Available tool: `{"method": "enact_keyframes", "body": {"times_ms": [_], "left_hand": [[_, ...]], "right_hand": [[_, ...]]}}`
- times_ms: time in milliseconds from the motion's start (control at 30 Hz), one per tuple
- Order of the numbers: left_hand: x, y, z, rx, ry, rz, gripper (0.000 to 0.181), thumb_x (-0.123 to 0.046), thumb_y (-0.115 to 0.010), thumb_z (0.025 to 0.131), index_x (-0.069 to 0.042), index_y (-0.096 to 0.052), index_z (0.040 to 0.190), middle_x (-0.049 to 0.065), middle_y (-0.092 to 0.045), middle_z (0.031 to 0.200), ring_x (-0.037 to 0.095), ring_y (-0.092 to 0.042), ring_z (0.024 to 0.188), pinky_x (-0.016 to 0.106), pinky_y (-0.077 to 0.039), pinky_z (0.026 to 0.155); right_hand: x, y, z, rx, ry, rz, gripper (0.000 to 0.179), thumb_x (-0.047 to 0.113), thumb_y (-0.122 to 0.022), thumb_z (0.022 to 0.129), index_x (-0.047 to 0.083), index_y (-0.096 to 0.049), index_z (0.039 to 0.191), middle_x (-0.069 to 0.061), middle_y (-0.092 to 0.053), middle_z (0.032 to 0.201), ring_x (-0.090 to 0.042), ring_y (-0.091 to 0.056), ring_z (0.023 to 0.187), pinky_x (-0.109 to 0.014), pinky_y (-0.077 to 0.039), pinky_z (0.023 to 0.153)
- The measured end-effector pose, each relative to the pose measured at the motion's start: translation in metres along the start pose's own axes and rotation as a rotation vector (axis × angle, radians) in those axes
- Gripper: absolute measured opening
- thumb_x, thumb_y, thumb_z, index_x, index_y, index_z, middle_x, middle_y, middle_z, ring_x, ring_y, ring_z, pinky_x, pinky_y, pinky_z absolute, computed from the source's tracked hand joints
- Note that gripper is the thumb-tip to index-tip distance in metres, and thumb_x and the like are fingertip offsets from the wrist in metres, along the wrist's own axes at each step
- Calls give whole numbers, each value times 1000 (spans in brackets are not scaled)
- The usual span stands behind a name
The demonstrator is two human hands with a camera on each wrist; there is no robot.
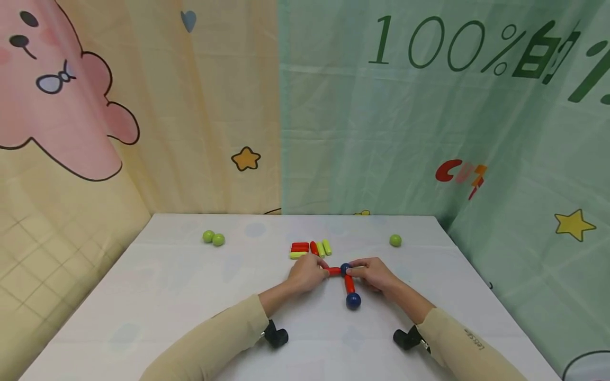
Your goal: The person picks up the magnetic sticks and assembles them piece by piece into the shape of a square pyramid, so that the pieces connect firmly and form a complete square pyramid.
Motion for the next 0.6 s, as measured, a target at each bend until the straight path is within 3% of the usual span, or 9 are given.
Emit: {"method": "enact_keyframes", "body": {"times_ms": [600], "left_hand": [[2,-2,-1,-27,-42,2,23,-22,-72,91,-9,-76,110,0,-65,90,16,-55,81,27,-46,65]], "right_hand": [[0,1,-1,20,12,10,40,31,-75,89,10,-72,123,3,-35,55,-14,-30,43,-24,-26,43]]}}
Point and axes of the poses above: each hand's wrist, its own z-axis towards the middle knuckle, its own y-axis out of the back of the hand, x = y × z, the point moved 5 cm from there along z, towards the middle knuckle
